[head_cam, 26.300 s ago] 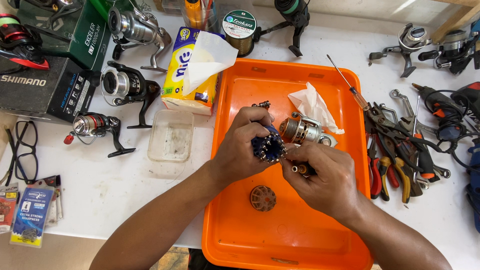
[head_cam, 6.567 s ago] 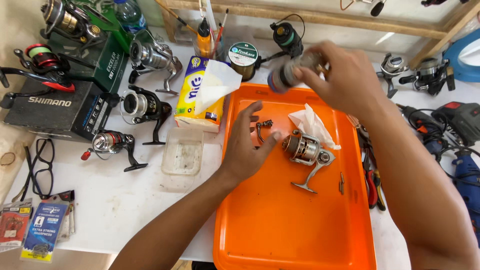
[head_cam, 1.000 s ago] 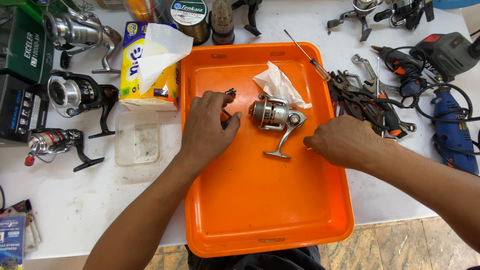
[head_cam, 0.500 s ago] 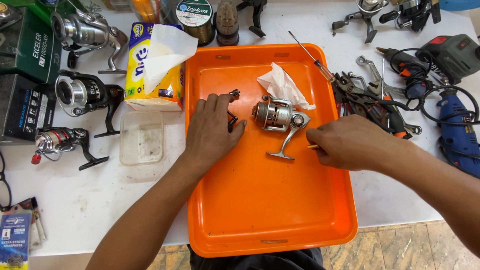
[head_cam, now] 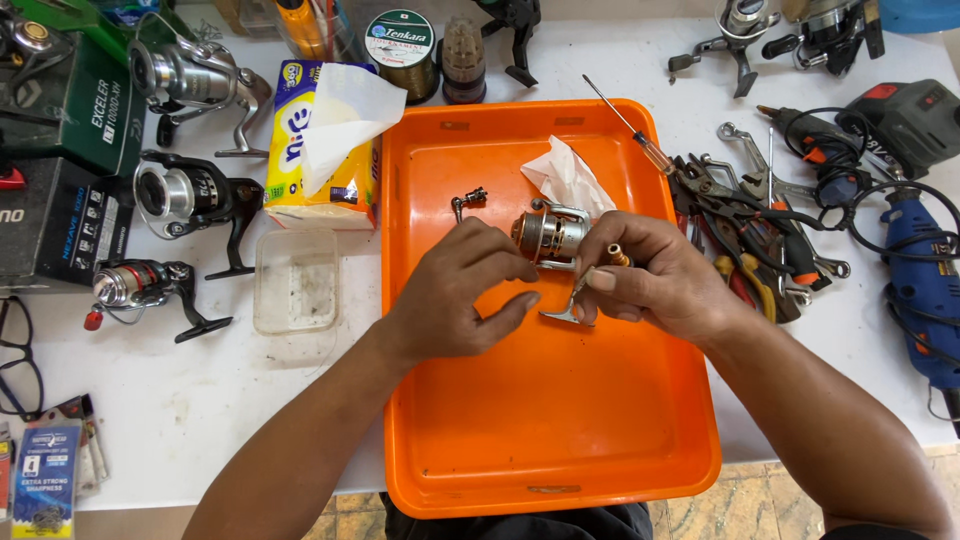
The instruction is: The person disassembles a fishing reel by removing the spool and handle, then uses a screwdriver to loosen and remove screws from the handle. They place the removed parts on an orange tray and continue to manipulate the reel body and spool.
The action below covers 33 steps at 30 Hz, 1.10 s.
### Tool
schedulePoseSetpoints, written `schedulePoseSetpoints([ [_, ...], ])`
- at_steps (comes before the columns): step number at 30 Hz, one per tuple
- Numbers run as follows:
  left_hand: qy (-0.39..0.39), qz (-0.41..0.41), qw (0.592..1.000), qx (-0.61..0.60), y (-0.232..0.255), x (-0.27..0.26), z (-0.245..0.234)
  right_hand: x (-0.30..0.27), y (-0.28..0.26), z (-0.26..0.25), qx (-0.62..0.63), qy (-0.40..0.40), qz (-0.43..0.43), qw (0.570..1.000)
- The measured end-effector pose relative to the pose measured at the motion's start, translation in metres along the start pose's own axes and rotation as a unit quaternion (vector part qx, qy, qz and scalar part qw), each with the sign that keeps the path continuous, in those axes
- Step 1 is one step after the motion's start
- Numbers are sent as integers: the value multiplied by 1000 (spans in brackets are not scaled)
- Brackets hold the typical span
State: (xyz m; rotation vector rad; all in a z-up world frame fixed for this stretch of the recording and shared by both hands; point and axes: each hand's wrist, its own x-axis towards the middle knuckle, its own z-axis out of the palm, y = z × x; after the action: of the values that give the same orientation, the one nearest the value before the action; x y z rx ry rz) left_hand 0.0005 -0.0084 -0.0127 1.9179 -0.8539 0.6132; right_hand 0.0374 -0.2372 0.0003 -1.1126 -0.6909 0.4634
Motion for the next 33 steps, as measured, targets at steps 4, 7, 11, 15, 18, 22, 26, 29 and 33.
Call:
schedulePoseSetpoints([
  [4,10,23,1000,12,2,-1,2,3,15,-1,28,3,7,1000],
  [7,35,34,999,10,5,0,2,7,21,1,14,26,26,999],
  [11,51,44,997,32,5,1,1,12,25,5,-25,46,32,998],
  [15,63,53,996,44,0,-3,4,17,28,8,-61,59,42,996],
  [18,71,47,996,40,0,-2,4,18,26,10,-69,78,44,994],
  [22,74,31,996,26,0,-2,4,19,23,12,-73,86,47,992],
  [26,75,30,996,29,0,-3,5,19,23,13,-77,92,48,992],
  [29,81,31,996,29,2,-1,3,20,22,15,-75,97,49,991],
  [33,99,19,995,15,6,4,2,20,26,13,-87,102,53,990],
])
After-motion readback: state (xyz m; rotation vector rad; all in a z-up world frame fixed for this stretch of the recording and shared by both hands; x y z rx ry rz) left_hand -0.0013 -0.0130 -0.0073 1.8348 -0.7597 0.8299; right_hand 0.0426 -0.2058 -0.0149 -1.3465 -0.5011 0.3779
